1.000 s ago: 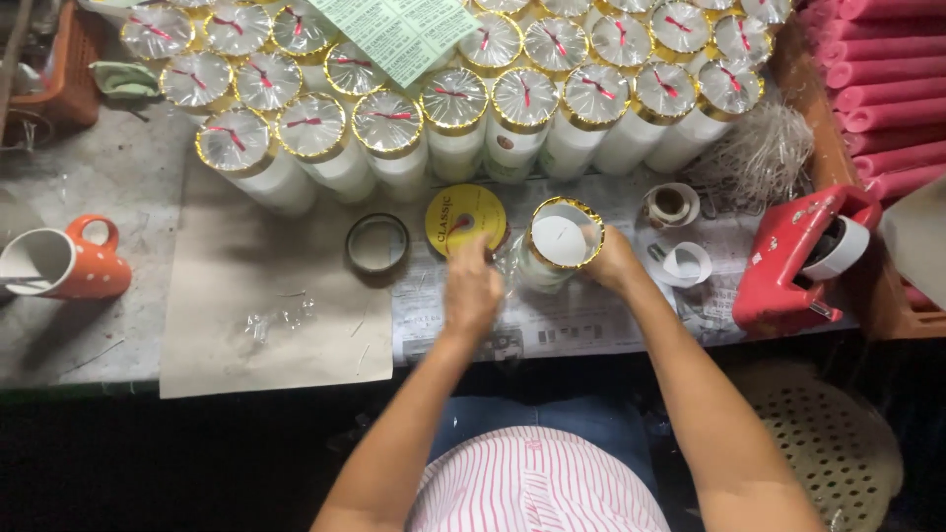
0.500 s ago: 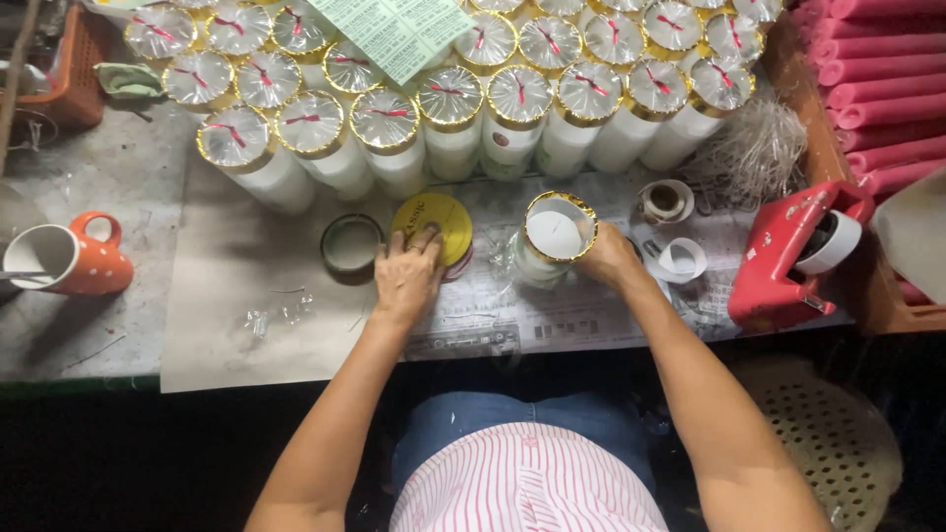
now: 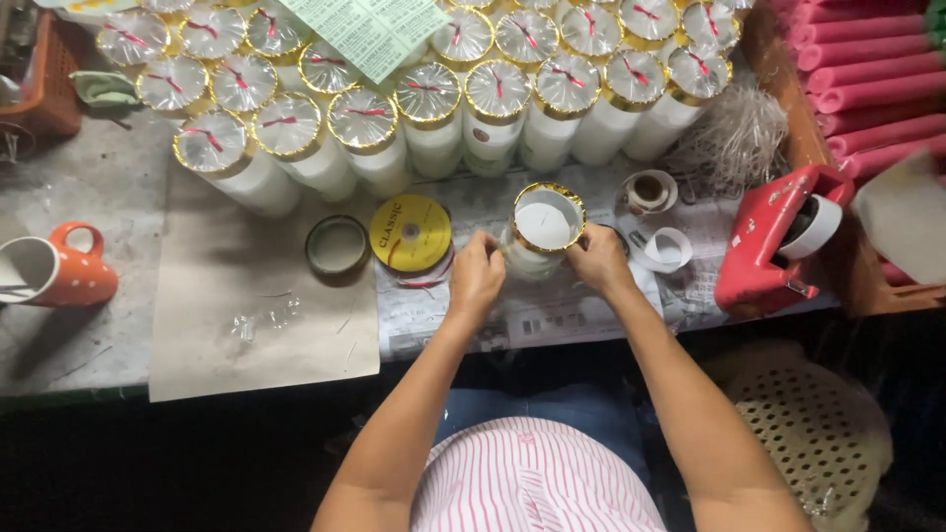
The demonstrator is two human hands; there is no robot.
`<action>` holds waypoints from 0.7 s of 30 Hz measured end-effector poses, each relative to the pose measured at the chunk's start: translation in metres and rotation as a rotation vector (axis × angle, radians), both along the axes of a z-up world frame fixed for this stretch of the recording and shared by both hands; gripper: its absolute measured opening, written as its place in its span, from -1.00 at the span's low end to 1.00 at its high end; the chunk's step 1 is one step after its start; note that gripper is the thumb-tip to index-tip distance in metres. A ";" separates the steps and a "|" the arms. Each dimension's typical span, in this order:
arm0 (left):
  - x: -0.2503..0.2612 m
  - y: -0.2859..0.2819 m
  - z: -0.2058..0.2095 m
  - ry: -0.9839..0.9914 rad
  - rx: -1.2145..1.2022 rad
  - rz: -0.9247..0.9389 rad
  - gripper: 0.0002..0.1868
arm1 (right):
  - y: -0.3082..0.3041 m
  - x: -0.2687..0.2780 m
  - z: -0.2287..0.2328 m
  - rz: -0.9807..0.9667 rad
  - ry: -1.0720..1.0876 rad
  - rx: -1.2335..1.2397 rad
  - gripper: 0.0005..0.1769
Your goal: Applying adhesive labels and plastic wrapping to white candles in glass jars at a production station.
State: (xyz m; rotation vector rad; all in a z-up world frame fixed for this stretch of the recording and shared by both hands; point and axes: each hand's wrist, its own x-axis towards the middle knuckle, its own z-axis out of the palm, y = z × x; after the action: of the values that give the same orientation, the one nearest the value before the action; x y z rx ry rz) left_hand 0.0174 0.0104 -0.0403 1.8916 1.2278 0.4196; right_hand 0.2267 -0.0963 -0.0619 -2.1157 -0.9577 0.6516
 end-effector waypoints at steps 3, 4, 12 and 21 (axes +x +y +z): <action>-0.008 0.003 0.040 0.035 0.002 -0.058 -0.79 | -0.001 -0.011 0.042 -0.077 0.333 0.117 -0.85; -0.006 0.008 0.036 0.033 0.003 -0.059 -0.79 | -0.001 -0.007 0.046 -0.077 0.331 0.118 -0.85; 0.006 0.040 0.022 -0.510 -0.205 -0.092 -0.90 | -0.005 0.003 0.123 -0.070 0.767 0.324 -0.80; -0.003 0.043 0.137 -0.768 -0.329 -0.127 -0.84 | -0.004 0.002 0.198 0.004 1.005 0.538 -0.78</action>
State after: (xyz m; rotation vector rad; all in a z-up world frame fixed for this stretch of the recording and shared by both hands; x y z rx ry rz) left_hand 0.0140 0.0533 0.0971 1.3154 0.6085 0.7364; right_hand 0.2290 -0.0998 0.1362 -1.0716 -0.4663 1.1393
